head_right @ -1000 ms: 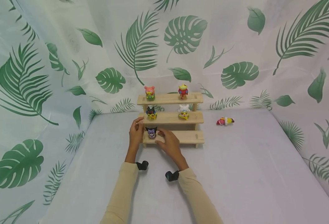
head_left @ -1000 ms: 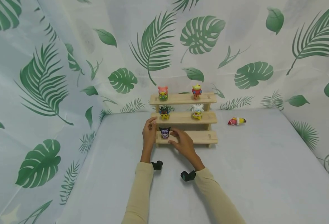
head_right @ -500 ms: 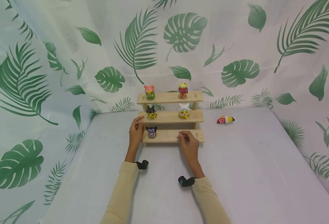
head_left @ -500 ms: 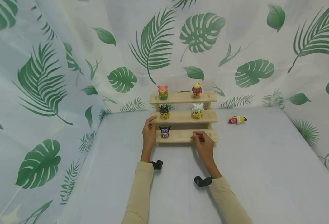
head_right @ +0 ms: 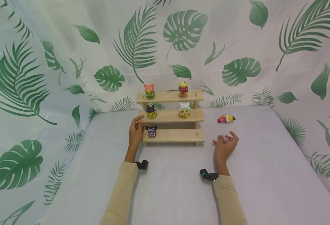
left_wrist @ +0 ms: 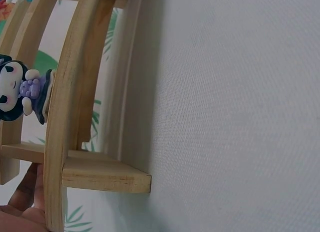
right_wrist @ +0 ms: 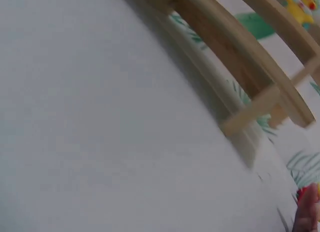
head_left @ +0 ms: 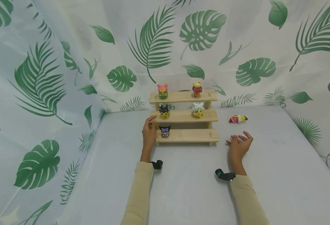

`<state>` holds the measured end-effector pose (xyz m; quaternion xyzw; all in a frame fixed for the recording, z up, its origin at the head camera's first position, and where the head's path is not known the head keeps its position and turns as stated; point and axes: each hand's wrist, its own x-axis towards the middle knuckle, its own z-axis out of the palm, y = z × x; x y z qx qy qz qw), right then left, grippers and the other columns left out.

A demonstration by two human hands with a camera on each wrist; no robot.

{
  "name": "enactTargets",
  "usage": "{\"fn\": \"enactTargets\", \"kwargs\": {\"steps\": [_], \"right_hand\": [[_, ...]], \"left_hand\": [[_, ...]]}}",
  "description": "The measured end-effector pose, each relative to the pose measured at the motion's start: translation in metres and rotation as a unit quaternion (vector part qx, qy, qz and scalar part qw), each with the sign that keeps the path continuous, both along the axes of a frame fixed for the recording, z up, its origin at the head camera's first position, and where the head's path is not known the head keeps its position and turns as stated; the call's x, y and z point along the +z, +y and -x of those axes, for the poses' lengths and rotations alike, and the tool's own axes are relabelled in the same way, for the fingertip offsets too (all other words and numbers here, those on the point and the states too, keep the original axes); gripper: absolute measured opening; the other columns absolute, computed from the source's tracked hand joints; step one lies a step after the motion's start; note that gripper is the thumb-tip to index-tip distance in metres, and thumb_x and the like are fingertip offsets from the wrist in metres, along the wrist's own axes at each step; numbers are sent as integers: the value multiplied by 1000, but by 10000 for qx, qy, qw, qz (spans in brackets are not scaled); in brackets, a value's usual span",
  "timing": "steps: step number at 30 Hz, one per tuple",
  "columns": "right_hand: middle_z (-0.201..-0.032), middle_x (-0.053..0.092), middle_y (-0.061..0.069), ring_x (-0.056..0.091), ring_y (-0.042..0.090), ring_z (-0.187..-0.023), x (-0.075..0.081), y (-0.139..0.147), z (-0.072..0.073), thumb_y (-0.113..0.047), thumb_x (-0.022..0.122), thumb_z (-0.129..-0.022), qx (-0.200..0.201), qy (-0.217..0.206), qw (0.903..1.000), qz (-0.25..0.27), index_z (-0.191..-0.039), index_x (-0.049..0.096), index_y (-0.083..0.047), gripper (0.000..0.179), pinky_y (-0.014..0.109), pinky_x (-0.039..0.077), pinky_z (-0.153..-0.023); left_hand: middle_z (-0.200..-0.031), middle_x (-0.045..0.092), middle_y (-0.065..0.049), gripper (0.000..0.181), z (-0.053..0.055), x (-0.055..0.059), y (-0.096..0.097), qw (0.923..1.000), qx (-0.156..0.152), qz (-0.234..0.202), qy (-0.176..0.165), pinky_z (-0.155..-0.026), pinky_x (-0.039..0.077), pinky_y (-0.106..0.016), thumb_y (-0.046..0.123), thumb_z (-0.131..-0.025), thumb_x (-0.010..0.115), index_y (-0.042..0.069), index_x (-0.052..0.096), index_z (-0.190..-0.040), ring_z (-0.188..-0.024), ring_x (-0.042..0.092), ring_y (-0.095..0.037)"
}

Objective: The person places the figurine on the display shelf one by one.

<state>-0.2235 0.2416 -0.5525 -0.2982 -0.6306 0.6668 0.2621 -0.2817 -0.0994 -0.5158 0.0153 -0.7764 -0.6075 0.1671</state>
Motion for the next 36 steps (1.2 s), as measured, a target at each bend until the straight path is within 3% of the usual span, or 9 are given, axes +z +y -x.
{"fn": "enactTargets", "kwargs": {"steps": [3,8,16,20,23,28,32,36], "right_hand": [[-128,30,0,59,9,-98,2,15,6,-6,46,-99,265,-256,9980,504,-148,21,-26,58,17,55,-66],[-151,9,-1,57,19,-121,5,36,19,-7,38,-100,762,-555,9927,757,-152,4,-34,68,21,56,-75],[-163,-13,-10,45,24,-138,12,60,33,0,34,-99,1684,-627,9752,1291,-153,-7,-42,80,28,55,-84],[-162,-20,-15,55,17,-128,9,76,40,1,34,-99,2283,-716,9631,1233,-153,-10,-43,83,31,55,-85],[-161,-23,-12,66,8,-107,8,86,45,5,33,-98,2703,-716,9540,1082,-154,-13,-41,86,32,55,-84],[-161,-27,-8,69,0,-89,11,95,52,8,33,-96,3191,-710,9403,944,-154,-13,-41,88,33,56,-83],[-164,-19,1,69,-1,-89,10,99,56,3,33,-98,3327,-796,9371,695,-156,-8,-37,82,30,57,-79],[-165,-2,14,68,-2,-87,9,98,58,-3,34,-100,3139,-899,9438,520,-158,4,-32,72,27,57,-77]], "left_hand": [[-113,69,-7,31,-1,0,0,10000,-2,-29,-6,-60,43,-24,38,-102,49,23,62,-126,-79,56,-12],[-103,69,-10,31,-1,0,1,10000,-15,-51,-53,-58,42,-24,38,-102,49,23,62,-126,-71,52,-11],[-105,69,-8,29,1,-1,0,9999,-1,-132,-28,-56,41,-23,36,-103,49,24,62,-125,-68,52,-15],[-109,69,-8,31,1,-2,-1,10000,-51,-41,47,-57,41,-23,37,-103,49,22,62,-126,-72,54,-17],[-115,69,-6,32,-1,-2,-1,10000,-57,8,58,-59,42,-24,37,-103,49,20,62,-127,-77,55,-15],[-117,68,-6,32,-1,-1,-1,9999,-79,-46,46,-62,42,-26,37,-103,48,21,62,-127,-81,55,-14],[-123,66,-4,31,0,-3,-1,9999,-100,-45,57,-64,43,-24,36,-103,48,22,62,-127,-84,56,-13],[-123,66,-4,31,1,-4,-1,9999,-92,-48,66,-62,42,-23,36,-103,49,21,62,-127,-82,56,-14]]}}
